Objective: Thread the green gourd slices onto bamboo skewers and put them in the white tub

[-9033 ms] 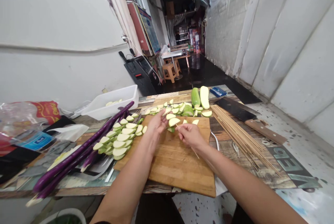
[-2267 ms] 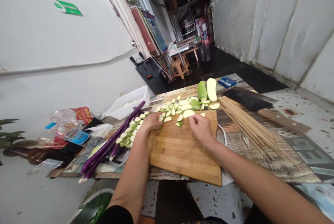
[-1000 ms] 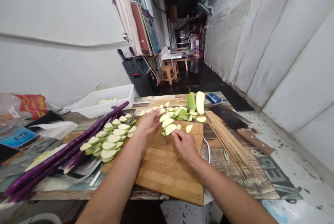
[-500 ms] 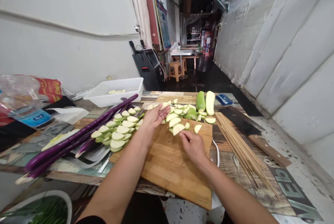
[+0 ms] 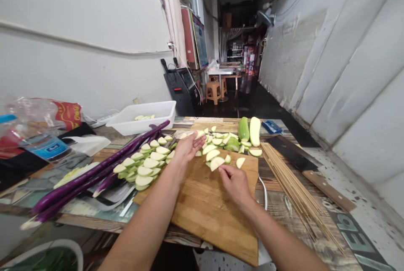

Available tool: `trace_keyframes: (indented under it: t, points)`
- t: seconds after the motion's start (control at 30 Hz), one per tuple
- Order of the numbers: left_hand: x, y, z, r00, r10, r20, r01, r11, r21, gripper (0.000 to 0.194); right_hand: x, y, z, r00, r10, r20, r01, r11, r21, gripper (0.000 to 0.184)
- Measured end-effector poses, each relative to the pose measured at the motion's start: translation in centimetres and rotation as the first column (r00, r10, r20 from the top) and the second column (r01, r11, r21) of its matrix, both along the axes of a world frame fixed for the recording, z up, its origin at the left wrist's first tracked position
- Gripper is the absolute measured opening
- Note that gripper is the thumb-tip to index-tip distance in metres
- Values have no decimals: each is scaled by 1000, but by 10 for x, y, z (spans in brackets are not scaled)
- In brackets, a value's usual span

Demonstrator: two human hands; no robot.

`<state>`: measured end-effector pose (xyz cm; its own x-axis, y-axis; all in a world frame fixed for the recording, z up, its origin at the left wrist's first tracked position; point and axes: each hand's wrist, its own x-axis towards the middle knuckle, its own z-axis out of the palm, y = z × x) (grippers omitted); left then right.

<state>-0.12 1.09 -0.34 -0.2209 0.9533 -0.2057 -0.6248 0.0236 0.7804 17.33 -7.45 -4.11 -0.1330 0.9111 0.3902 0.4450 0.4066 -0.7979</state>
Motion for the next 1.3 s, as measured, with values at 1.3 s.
trace_keyframes:
  t: [1.3]
  points:
    - [3, -2, 5, 994, 5, -105, -7, 1000, -16, 10, 0, -2, 6, 1000, 25, 2, -25, 998, -50, 30]
